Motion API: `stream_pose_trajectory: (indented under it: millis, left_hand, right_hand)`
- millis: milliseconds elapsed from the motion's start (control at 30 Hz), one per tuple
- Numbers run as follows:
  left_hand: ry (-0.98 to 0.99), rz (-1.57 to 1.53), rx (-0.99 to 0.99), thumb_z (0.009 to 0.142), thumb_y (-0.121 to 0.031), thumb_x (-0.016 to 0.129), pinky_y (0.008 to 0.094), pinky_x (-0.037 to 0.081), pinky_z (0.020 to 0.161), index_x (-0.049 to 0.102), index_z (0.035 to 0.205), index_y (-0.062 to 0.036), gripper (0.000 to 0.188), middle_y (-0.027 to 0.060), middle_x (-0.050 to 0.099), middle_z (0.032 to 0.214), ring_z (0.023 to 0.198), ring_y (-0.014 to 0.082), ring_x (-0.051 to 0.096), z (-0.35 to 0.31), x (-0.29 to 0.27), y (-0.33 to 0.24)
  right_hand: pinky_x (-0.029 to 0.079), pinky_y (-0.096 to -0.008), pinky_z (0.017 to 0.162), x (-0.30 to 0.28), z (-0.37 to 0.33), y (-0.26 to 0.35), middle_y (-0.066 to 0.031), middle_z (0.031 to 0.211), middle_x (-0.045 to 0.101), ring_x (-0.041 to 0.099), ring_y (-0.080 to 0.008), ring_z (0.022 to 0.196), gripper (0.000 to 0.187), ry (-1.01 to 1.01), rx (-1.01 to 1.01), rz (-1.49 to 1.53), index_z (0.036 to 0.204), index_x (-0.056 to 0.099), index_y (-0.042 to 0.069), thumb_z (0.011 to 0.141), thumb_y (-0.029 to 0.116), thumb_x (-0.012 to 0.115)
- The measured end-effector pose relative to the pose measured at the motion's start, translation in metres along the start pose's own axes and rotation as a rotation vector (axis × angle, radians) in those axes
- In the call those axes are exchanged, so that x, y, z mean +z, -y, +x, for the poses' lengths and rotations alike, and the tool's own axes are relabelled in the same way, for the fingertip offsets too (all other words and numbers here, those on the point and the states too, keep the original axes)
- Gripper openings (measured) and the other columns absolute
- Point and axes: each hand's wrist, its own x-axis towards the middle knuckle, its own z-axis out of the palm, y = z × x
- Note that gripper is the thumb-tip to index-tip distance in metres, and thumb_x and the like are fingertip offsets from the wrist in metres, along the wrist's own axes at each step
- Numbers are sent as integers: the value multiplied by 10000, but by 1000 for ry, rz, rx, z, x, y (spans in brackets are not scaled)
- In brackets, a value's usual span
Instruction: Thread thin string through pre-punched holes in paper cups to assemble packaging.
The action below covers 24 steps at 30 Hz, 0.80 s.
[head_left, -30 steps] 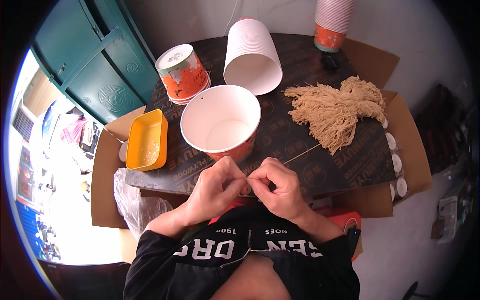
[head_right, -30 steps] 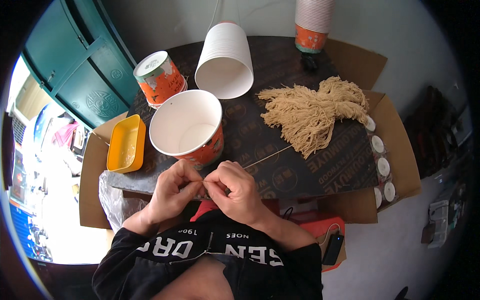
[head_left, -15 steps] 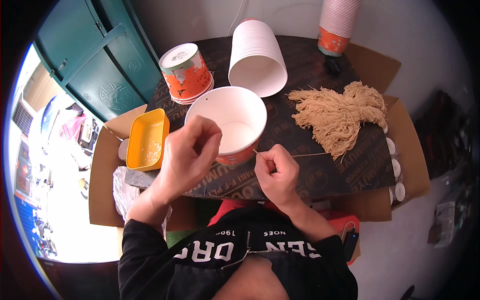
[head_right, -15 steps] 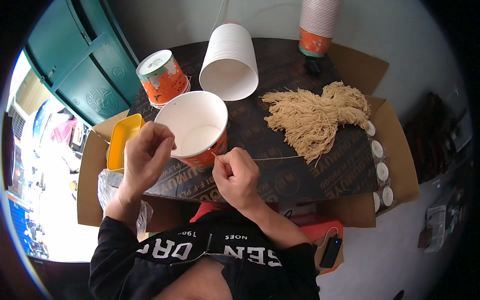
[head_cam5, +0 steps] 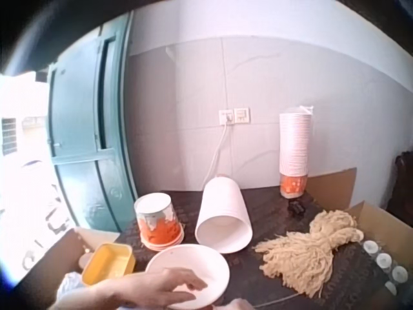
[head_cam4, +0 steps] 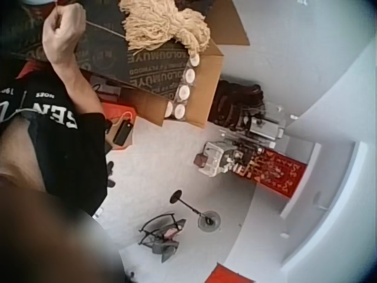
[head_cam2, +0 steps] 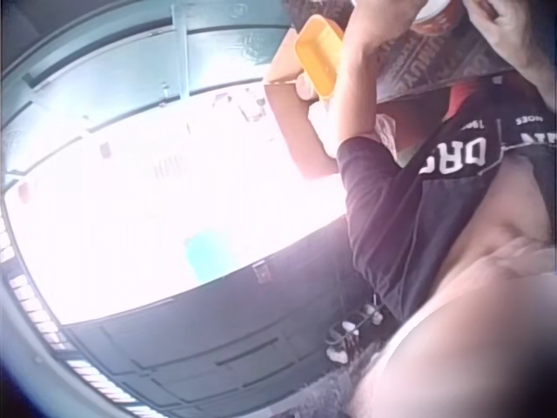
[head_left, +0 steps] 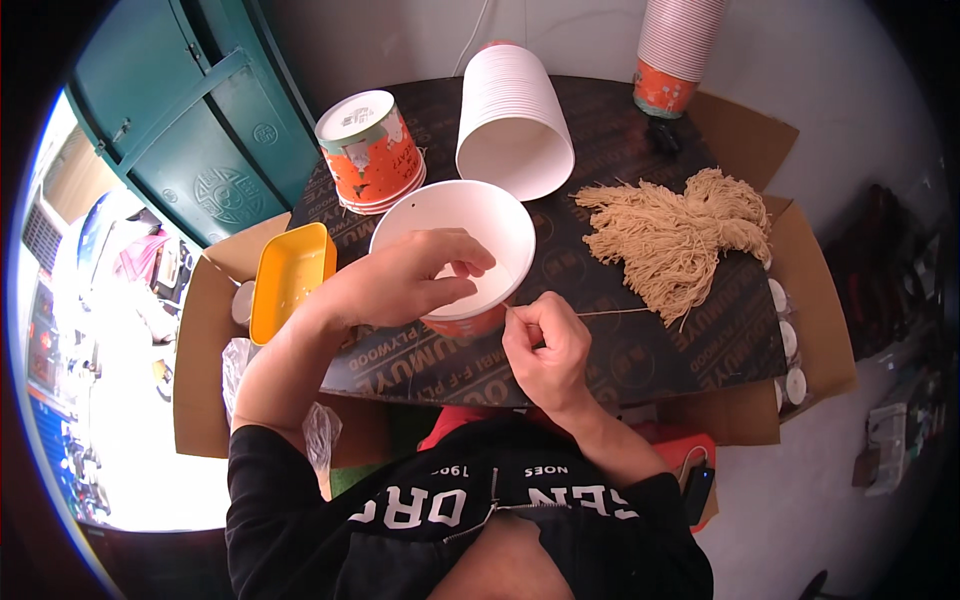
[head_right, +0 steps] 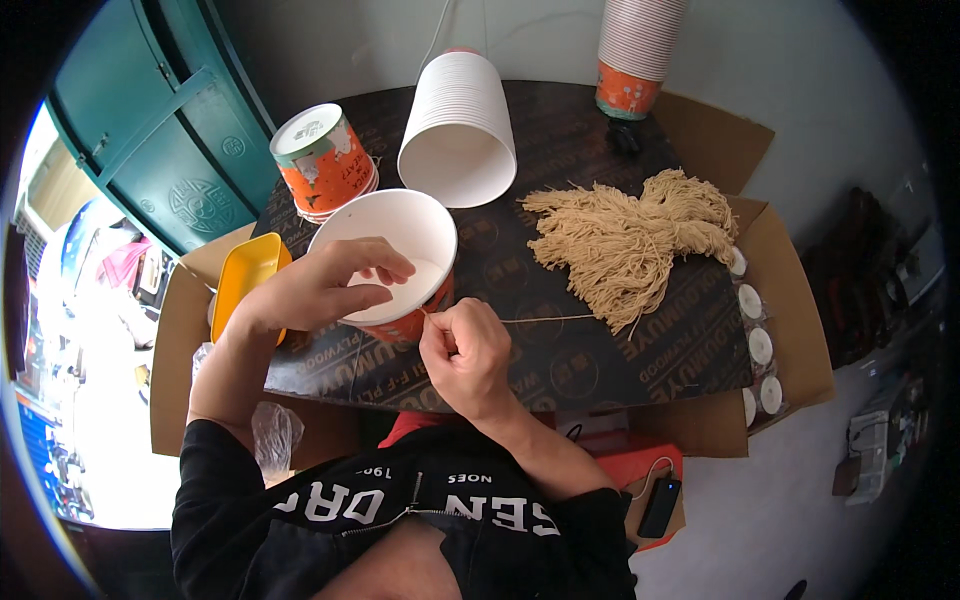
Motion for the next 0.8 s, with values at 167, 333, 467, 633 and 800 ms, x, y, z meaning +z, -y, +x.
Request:
stream_pose_trajectory:
  millis: [167, 333, 467, 633, 800]
  left_hand:
    - [156, -80, 31, 884, -110, 641, 342, 496, 934, 644, 1188, 22, 331, 144, 670, 1131, 1053, 248, 635, 11, -2, 3]
    - [280, -79, -1, 884, -137, 620, 327, 499, 814, 696, 1033, 11, 223, 135, 699, 939, 883, 235, 654, 25, 2, 6]
    - [255, -72, -56, 872, -147, 614, 340, 490, 725, 698, 932, 4, 183, 128, 688, 821, 765, 227, 639, 24, 11, 14]
    - [-45, -11, -157, 855, -125, 608, 359, 467, 648, 659, 866, 19, 153, 141, 640, 733, 679, 220, 600, 9, 15, 3]
    - [-191, -138, -274, 861, -113, 600, 330, 448, 614, 638, 834, 35, 155, 116, 619, 721, 657, 159, 565, -7, 12, 1]
  right_hand:
    - [380, -366, 525, 2, 4, 0, -60, 630, 475, 482, -239, 556, 226, 12, -10, -5, 712, 515, 56, 733, -101, 676]
    - [386, -370, 533, 5, 7, -1, -64, 635, 474, 489, -242, 565, 223, 8, -27, -10, 714, 512, 52, 733, -104, 670]
    - [401, -378, 556, 3, 7, -1, -79, 674, 509, 518, -262, 593, 187, 19, -28, -30, 765, 541, 41, 759, -85, 680]
    - [434, -402, 639, 2, 6, -5, -114, 783, 596, 582, -316, 684, 117, 86, -44, -76, 918, 604, 24, 836, -14, 679]
    - [481, -402, 707, 4, -10, 2, -155, 867, 639, 620, -339, 779, 103, 156, -81, -28, 929, 613, 10, 844, -40, 645]
